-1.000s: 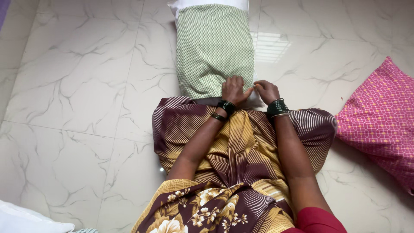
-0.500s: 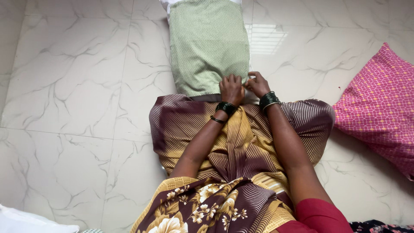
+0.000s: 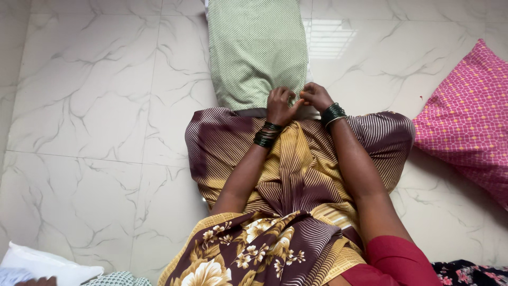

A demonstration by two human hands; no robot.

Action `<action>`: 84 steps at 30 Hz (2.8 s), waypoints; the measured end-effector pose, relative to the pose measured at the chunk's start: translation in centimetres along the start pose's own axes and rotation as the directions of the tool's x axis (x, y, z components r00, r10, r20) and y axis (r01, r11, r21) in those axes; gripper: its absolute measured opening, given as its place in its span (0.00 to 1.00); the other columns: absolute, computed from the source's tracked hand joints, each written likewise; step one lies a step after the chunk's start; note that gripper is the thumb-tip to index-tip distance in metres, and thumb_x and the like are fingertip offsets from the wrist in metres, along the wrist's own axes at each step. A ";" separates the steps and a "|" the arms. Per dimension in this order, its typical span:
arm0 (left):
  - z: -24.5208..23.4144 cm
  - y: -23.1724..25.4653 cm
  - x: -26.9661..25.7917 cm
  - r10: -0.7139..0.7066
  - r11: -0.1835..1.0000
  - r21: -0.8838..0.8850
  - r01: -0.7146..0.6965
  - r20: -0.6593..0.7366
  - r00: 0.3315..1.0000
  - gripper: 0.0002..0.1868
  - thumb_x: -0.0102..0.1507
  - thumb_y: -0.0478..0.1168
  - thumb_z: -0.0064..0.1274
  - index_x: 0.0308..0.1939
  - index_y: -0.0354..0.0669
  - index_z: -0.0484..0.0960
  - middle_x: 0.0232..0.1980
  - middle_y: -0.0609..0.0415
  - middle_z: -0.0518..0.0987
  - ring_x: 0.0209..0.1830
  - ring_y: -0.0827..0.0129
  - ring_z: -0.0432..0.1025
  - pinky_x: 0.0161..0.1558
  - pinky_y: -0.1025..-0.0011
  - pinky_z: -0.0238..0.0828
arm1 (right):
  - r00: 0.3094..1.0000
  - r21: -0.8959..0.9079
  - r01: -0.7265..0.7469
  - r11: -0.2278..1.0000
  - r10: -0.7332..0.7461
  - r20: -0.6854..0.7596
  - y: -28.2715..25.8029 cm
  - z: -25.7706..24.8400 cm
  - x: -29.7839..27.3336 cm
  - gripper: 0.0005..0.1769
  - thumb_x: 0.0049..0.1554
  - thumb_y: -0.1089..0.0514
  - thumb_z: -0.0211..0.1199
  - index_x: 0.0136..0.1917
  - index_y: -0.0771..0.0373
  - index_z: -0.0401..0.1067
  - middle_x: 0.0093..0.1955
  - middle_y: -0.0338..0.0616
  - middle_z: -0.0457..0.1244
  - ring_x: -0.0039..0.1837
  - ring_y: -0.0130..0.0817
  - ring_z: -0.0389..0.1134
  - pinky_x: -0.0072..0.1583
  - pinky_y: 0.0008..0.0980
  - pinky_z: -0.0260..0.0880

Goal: The person sits on the floor and inserts a white pillow into a light green patterned pillowcase. They align the corners, push the pillow inside, and smooth the fabric to fit the case properly.

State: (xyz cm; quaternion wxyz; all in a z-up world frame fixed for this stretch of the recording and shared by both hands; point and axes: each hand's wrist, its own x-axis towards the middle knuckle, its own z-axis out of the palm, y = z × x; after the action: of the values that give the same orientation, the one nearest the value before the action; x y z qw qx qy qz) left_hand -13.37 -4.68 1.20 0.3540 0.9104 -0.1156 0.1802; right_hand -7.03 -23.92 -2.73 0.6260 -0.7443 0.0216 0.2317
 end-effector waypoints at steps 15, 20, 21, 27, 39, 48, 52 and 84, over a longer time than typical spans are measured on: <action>-4.7 -13.7 2.6 -0.547 0.102 -0.976 0.193 0.107 0.830 0.05 0.66 0.39 0.53 0.43 0.45 0.82 0.38 0.55 0.79 0.37 0.66 0.73 0.46 0.69 0.73 | 0.980 0.365 -0.050 0.930 0.116 -0.161 2.1 -1.7 1.6 0.09 0.64 0.59 0.59 0.57 0.63 0.65 0.43 0.41 0.61 0.41 0.31 0.64 0.45 0.33 0.73; -15.8 -23.1 -2.0 -0.909 -0.190 -0.895 -0.403 0.005 0.417 0.23 0.61 0.47 0.47 0.52 0.33 0.81 0.51 0.42 0.81 0.52 0.51 0.76 0.53 0.53 0.78 | 0.968 0.461 -0.018 0.887 0.132 -0.215 1.8 -2.2 1.7 0.13 0.64 0.58 0.58 0.59 0.63 0.62 0.44 0.41 0.62 0.41 0.32 0.66 0.44 0.35 0.74; -16.8 -24.4 -3.4 -0.962 -0.108 -0.905 -0.411 -0.008 0.272 0.24 0.61 0.47 0.46 0.54 0.33 0.79 0.55 0.41 0.79 0.54 0.49 0.75 0.54 0.50 0.77 | 0.965 0.457 -0.010 0.889 0.129 -0.229 1.7 -2.2 1.7 0.13 0.64 0.58 0.58 0.59 0.62 0.62 0.44 0.40 0.62 0.41 0.31 0.66 0.44 0.35 0.74; -19.8 -27.0 -7.9 -0.997 0.071 -0.887 -0.456 -0.060 -0.039 0.32 0.63 0.49 0.42 0.62 0.25 0.72 0.60 0.34 0.77 0.59 0.44 0.75 0.58 0.46 0.76 | 0.960 0.422 0.024 0.906 0.098 -0.264 2.1 -2.4 1.5 0.15 0.63 0.58 0.59 0.61 0.62 0.63 0.45 0.39 0.62 0.41 0.30 0.65 0.44 0.35 0.74; -7.7 -3.6 0.4 -0.424 0.901 -0.119 0.417 -0.048 0.904 0.16 0.69 0.46 0.48 0.61 0.55 0.79 0.42 0.52 0.77 0.31 0.68 0.71 0.27 0.73 0.75 | 0.942 0.177 0.033 0.984 0.029 -0.334 1.8 -2.0 2.3 0.16 0.63 0.51 0.57 0.60 0.63 0.71 0.50 0.42 0.66 0.50 0.32 0.65 0.51 0.36 0.68; -2.8 -3.8 0.1 -0.435 0.887 0.256 0.384 0.187 0.881 0.26 0.72 0.61 0.40 0.39 0.47 0.82 0.29 0.55 0.79 0.26 0.65 0.72 0.31 0.62 0.71 | 0.980 0.161 -0.123 0.979 0.145 -0.133 0.6 -1.2 5.3 0.30 0.62 0.43 0.54 0.70 0.64 0.65 0.66 0.47 0.64 0.63 0.37 0.66 0.62 0.37 0.68; -2.8 -7.5 -0.4 -0.501 0.862 0.142 0.487 0.086 0.861 0.21 0.69 0.55 0.45 0.38 0.44 0.82 0.32 0.52 0.81 0.27 0.64 0.73 0.31 0.61 0.72 | 0.997 0.050 -0.050 0.997 0.053 -0.060 0.8 0.2 6.2 0.32 0.69 0.44 0.58 0.74 0.70 0.57 0.71 0.52 0.60 0.67 0.35 0.60 0.66 0.36 0.61; -1.5 -11.3 -0.9 -0.354 0.899 0.273 0.342 -0.005 0.935 0.37 0.55 0.24 0.48 0.70 0.45 0.71 0.74 0.54 0.65 0.56 0.55 0.69 0.50 0.65 0.78 | 0.697 -0.949 0.243 0.201 0.644 0.315 -25.1 -6.8 -42.2 0.26 0.62 0.44 0.55 0.73 0.36 0.66 0.59 0.24 0.69 0.61 0.20 0.71 0.63 0.27 0.76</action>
State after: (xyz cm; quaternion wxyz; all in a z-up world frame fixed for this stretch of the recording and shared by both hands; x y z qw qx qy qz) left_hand -10.70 4.63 -4.94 0.2508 0.9598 0.0664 0.1075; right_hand -34.42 -35.76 36.83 -0.0546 -0.8088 -0.2445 0.5320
